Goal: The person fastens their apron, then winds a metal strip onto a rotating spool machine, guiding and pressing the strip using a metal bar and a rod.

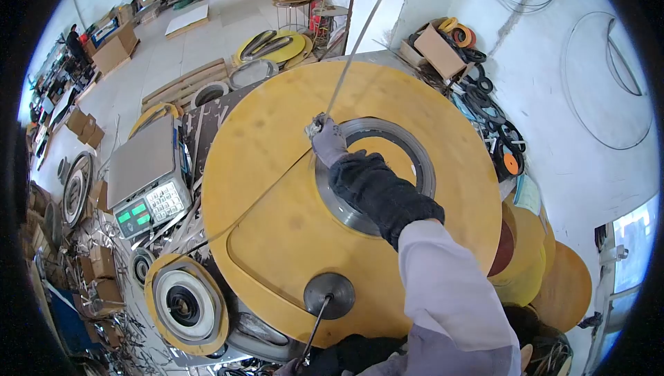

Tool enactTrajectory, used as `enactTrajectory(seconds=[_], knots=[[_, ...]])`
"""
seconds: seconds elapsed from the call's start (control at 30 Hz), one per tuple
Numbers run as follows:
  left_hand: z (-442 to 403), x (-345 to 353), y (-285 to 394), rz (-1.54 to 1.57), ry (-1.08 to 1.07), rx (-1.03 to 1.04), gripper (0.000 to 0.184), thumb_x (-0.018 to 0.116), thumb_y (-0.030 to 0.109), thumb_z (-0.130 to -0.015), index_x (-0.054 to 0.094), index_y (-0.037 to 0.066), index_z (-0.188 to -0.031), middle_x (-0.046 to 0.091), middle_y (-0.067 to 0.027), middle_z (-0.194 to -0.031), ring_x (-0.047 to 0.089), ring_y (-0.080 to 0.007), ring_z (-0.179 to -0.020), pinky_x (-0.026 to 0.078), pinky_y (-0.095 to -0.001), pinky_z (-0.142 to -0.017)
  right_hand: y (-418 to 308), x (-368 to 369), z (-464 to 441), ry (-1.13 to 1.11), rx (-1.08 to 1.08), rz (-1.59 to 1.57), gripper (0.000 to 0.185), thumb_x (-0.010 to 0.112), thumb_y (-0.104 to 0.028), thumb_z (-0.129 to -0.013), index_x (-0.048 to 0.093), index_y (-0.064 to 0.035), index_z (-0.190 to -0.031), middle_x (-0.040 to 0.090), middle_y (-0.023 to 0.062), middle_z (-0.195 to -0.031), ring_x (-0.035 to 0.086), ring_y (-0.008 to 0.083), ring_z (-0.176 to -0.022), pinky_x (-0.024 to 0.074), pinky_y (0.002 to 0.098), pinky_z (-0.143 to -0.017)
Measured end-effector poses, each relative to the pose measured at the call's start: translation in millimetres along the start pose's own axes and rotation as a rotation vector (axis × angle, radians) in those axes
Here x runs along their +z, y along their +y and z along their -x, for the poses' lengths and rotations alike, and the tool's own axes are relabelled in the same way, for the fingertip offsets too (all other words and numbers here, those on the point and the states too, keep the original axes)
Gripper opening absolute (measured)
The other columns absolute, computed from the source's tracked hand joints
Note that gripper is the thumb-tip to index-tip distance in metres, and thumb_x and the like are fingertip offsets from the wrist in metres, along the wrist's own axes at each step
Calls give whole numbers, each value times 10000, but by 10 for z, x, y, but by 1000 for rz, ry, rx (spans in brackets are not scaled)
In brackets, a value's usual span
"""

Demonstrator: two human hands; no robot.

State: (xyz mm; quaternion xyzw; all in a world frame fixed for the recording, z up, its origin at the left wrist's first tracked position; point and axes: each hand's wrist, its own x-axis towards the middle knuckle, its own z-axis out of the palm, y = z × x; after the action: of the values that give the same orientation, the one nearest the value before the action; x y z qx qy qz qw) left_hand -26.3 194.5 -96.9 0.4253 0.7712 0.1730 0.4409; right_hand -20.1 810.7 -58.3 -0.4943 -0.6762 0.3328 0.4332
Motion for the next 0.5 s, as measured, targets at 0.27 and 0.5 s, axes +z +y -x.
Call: enactTrajectory(seconds=[0.27, 0.5], knots=[[-100, 1, -32, 20, -10, -9, 387, 537, 314, -869, 530, 171, -1229, 628, -208, -930, 610, -363, -812, 483, -447, -706, -17, -66, -614, 59, -10, 277, 363, 681, -332, -765, 579, -50, -970, 641, 169, -918, 606, 347, -890, 467, 419, -768], [-274, -270, -102, -12, -23, 5, 391, 537, 314, -869, 528, 171, -1233, 627, -209, -930, 610, -364, -817, 483, -451, -708, -323, -390, -818, 24, 9, 218, 454, 735, -375, -722, 605, -40, -1001, 661, 161, -904, 631, 307, -863, 481, 377, -778]])
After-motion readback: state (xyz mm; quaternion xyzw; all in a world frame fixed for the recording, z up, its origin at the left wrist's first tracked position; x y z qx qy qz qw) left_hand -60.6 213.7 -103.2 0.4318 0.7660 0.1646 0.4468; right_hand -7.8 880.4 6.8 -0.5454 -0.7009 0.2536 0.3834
